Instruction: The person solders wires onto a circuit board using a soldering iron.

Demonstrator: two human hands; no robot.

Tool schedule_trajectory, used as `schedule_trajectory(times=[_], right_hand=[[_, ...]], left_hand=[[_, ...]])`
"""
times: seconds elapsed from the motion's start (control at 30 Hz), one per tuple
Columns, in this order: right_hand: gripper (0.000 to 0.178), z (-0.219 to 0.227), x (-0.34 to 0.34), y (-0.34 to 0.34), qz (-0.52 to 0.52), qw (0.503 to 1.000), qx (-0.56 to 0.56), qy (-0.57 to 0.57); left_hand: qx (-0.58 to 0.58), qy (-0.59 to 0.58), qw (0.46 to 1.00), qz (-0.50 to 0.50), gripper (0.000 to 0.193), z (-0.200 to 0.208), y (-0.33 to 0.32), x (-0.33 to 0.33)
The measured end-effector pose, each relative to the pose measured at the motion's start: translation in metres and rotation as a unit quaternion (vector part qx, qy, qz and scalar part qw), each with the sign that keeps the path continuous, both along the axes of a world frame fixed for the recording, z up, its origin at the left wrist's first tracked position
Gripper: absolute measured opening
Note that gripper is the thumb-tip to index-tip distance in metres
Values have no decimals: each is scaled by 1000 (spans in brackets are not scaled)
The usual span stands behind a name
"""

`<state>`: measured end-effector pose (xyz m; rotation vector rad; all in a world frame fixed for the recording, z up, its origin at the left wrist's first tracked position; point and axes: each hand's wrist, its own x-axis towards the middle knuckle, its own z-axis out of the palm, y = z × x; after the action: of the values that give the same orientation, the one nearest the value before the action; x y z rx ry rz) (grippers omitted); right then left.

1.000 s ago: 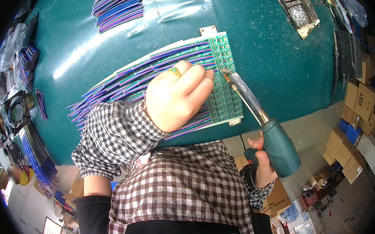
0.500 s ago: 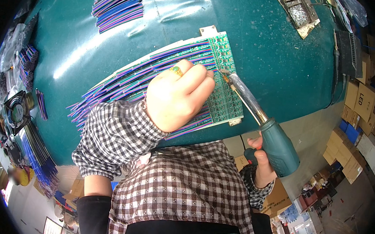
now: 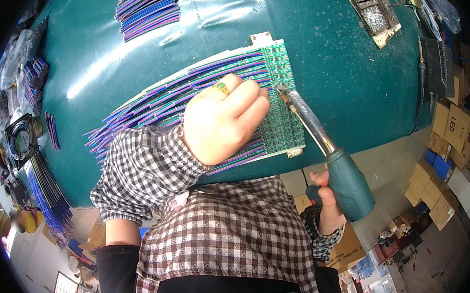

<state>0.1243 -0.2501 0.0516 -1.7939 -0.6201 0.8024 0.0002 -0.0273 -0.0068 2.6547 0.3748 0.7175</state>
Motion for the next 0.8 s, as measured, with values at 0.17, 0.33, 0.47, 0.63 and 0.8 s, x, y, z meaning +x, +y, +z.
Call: schedule_trajectory(times=[0.17, 0.33, 0.47, 0.63, 0.8], right_hand=[[48, 3, 0, 1, 10, 999, 1, -32], [53, 0, 1, -3, 15, 998, -4, -62], [54, 5, -1, 6, -9, 999, -1, -33], [54, 6, -3, 7, -10, 1000, -7, -20], [52, 4, -3, 3, -11, 1000, -11, -20]], left_hand=[[-4, 0, 1000, 1, 21, 0, 0, 0], [-5, -1, 1000, -2, 22, 0, 1, 0], [-17, -9, 1000, 1, 24, -1, 1, 0], [-37, -9, 999, 13, 25, 2, 2, 0], [-47, -5, 999, 12, 25, 1, 1, 0]])
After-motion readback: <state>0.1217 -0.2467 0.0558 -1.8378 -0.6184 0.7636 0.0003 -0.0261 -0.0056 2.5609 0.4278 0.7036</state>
